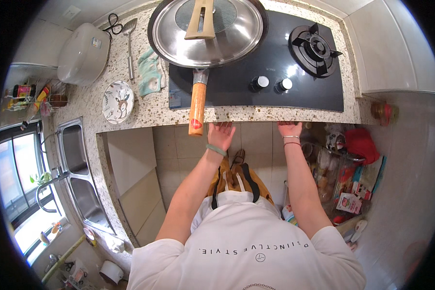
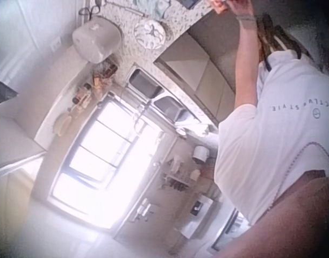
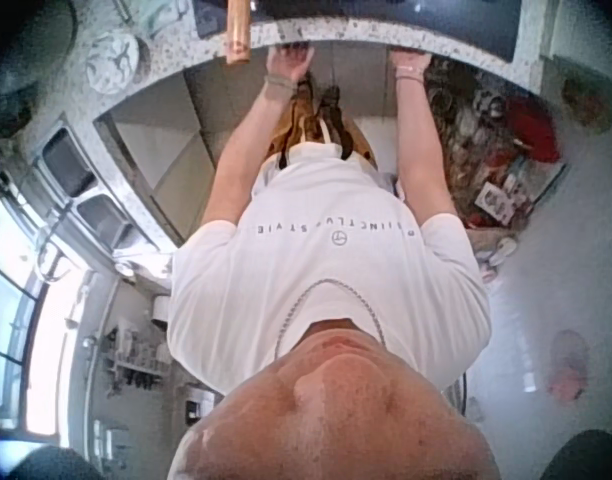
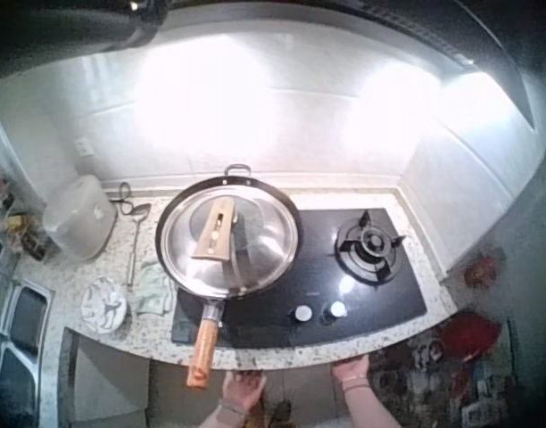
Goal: The person retrieves a plate from a cabinet, then opens the refrigerator to take out a bag of frozen dumplings. They place the dumplings into a wok on the stove and crack an egg into the same wok.
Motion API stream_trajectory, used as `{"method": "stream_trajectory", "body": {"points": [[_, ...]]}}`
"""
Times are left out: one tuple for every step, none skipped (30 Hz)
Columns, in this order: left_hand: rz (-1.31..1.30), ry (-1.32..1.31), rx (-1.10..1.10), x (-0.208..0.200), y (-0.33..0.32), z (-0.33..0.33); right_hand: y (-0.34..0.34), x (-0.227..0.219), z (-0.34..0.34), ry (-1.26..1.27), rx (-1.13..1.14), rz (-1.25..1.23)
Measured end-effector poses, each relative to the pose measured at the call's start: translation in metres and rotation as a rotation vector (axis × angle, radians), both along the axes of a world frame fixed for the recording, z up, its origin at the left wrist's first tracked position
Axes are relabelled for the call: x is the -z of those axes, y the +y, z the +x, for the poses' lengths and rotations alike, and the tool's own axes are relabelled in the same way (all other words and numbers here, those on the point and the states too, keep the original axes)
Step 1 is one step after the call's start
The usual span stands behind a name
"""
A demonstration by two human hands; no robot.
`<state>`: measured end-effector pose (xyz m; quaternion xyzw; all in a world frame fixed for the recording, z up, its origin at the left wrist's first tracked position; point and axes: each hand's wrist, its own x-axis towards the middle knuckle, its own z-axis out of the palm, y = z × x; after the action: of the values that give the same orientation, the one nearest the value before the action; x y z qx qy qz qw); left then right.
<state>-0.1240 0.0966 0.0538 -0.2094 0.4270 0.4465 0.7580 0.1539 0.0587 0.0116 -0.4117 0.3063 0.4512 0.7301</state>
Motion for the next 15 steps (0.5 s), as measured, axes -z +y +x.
{"method": "stream_trajectory", "body": {"points": [[0.007,-0.007,0.008,-0.001,-0.001,0.0,-0.001,0.003,0.001,0.0,0.007,0.023],[0.014,-0.013,0.014,0.0,-0.002,-0.002,-0.002,0.004,0.001,0.009,0.01,0.04],[0.021,-0.019,0.019,0.0,-0.003,-0.003,-0.002,0.005,0.001,0.008,0.009,0.053],[0.029,-0.017,0.033,0.0,-0.005,-0.003,-0.003,0.006,0.001,0.007,0.008,0.067],[0.037,-0.012,0.043,0.0,-0.007,-0.005,-0.001,0.002,-0.003,0.007,0.005,0.078],[0.045,-0.007,0.053,0.0,-0.01,-0.006,0.0,-0.003,-0.005,0.003,0.009,0.075],[0.053,-0.021,0.059,-0.001,-0.013,-0.008,0.001,-0.007,-0.008,-0.001,0.012,0.072],[0.062,-0.037,0.072,-0.004,-0.014,-0.009,0.0,-0.004,-0.005,-0.006,-0.005,0.029],[0.071,-0.053,0.084,-0.008,-0.016,-0.009,-0.001,-0.001,-0.004,-0.004,0.0,0.041],[0.053,-0.05,0.082,-0.011,-0.017,-0.009,-0.002,0.002,-0.003,-0.002,0.005,0.054],[0.049,-0.059,0.093,-0.017,-0.018,-0.009,-0.004,0.007,-0.002,0.002,0.01,0.065],[0.047,-0.071,0.11,-0.022,-0.019,-0.009,-0.009,0.015,0.003,-0.005,-0.003,0.088],[0.045,-0.084,0.129,-0.028,-0.019,-0.009,-0.013,0.024,0.005,-0.013,-0.009,0.077],[0.043,-0.098,0.133,-0.029,-0.019,-0.01,-0.011,0.022,0.0,-0.019,-0.021,0.067],[0.041,-0.112,0.139,-0.031,-0.02,-0.011,-0.012,0.019,-0.003,-0.026,-0.031,0.057]]}}
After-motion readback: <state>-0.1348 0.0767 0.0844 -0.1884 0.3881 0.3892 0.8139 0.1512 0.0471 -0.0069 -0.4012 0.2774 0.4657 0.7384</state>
